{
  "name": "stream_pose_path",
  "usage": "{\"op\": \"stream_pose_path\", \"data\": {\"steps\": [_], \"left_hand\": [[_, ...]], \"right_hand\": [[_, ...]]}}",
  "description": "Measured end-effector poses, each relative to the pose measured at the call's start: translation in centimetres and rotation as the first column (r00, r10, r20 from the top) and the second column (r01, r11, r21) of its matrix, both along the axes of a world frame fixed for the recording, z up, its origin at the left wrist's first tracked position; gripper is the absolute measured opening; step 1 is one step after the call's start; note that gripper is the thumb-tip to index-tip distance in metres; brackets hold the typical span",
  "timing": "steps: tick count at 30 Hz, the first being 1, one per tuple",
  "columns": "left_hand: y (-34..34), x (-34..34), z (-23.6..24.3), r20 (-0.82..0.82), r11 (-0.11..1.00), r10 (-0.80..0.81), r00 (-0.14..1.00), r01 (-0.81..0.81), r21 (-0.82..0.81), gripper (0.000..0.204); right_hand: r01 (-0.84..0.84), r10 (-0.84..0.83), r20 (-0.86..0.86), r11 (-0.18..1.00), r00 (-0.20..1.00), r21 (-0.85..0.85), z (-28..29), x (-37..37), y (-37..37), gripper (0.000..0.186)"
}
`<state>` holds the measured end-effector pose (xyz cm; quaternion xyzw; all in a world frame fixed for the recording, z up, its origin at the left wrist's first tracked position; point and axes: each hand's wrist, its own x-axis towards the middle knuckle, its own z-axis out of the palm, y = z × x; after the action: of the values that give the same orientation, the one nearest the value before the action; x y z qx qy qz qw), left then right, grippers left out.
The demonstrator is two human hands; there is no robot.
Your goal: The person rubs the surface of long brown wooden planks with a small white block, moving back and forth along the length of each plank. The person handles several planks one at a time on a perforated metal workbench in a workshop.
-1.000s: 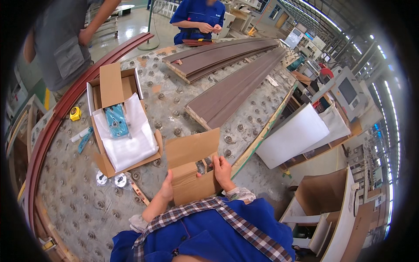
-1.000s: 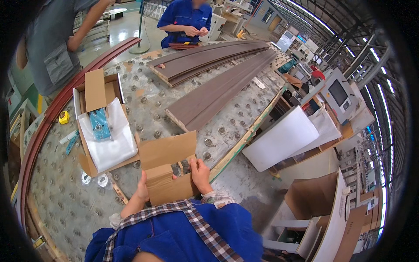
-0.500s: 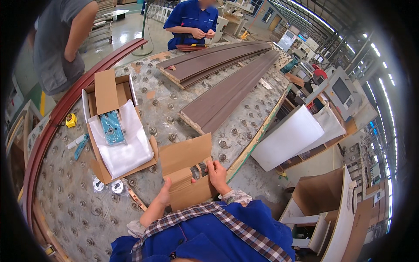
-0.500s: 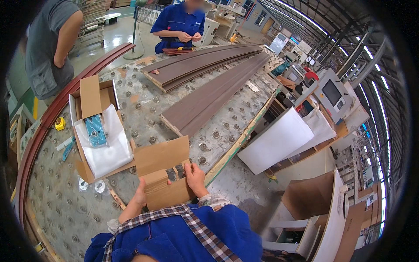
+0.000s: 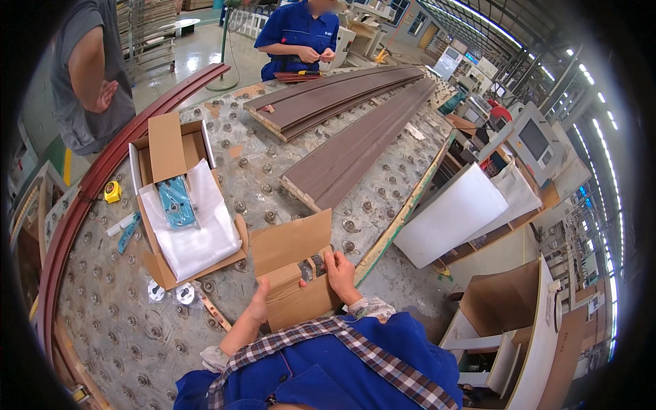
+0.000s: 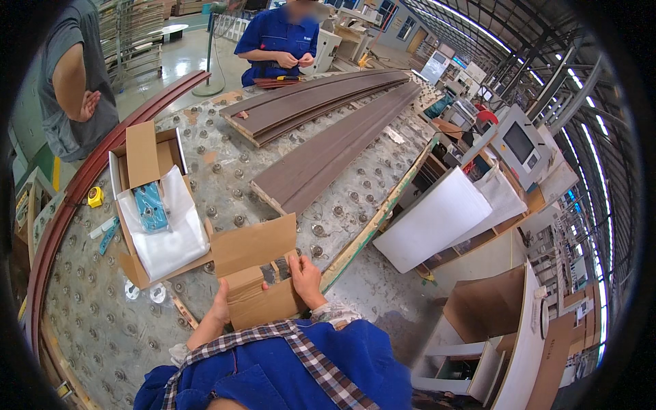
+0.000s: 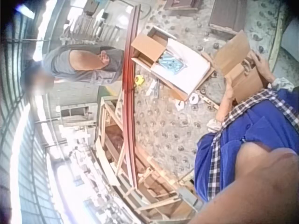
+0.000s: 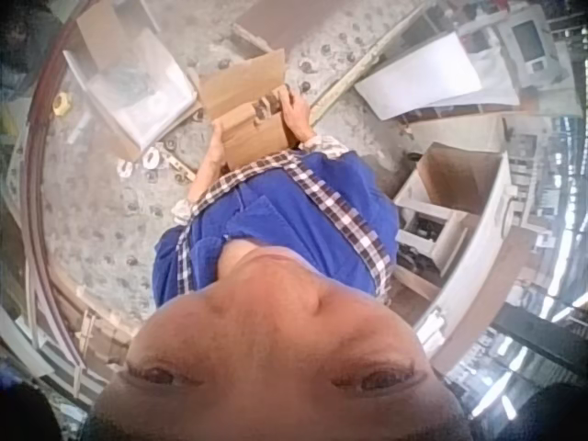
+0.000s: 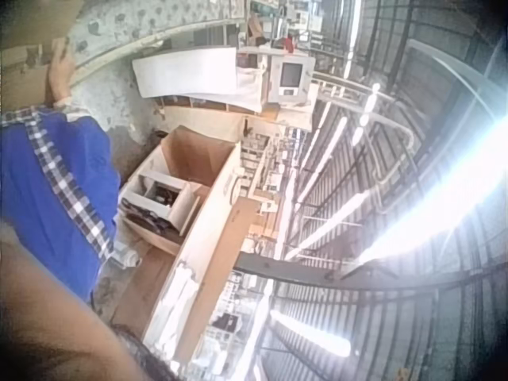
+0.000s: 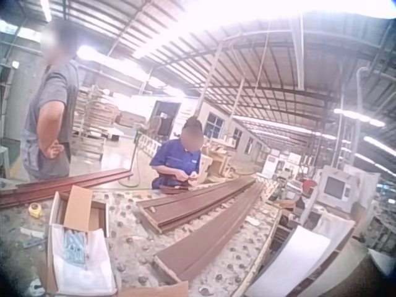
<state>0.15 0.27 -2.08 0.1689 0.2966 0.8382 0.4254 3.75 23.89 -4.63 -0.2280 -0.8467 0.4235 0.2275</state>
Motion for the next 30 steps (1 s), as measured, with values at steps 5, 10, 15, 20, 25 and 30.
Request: {"op": "stream_pose_path", "data": {"steps": [5, 10, 15, 20, 25, 30], "left_hand": [[-0.3, 0.0, 0.2, -0.069, 0.999, -0.012, 0.998, 0.009, -0.040, 0.086], [-0.3, 0.0, 0.2, -0.079, 0.999, -0.011, 0.997, 0.007, -0.049, 0.088], [0.0, -0.1, -0.3, 0.017, 0.999, -0.030, 0.999, 0.029, 0.029, 0.087], [0.1, -0.1, 0.1, 0.106, 1.000, 0.006, 0.994, -0.006, 0.002, 0.079], [-0.1, -0.2, -0.2, 0.027, 0.994, 0.092, 0.995, -0.090, -0.069, 0.073], [-0.3, -0.2, -0.3, 0.059, 0.996, 0.072, 0.996, -0.068, -0.060, 0.073]], "right_hand": [[0.006, -0.007, -0.016, 1.000, 1.000, -0.026, -0.1, 0.0, 0.0, 0.038], [0.008, -0.008, -0.019, 0.999, 1.000, -0.041, -0.1, 0.0, -0.1, 0.038], [0.017, -0.017, -0.008, 0.999, 1.000, -0.037, 0.0, 0.0, -0.1, 0.038], [0.018, -0.018, -0.010, 0.999, 1.000, -0.032, -0.2, -0.1, 0.1, 0.038], [0.019, -0.019, -0.006, 0.999, 1.000, -0.031, 0.0, 0.0, 0.1, 0.037], [0.030, -0.030, 0.003, 0.999, 1.000, -0.028, 0.2, 0.0, -0.1, 0.037]]}}
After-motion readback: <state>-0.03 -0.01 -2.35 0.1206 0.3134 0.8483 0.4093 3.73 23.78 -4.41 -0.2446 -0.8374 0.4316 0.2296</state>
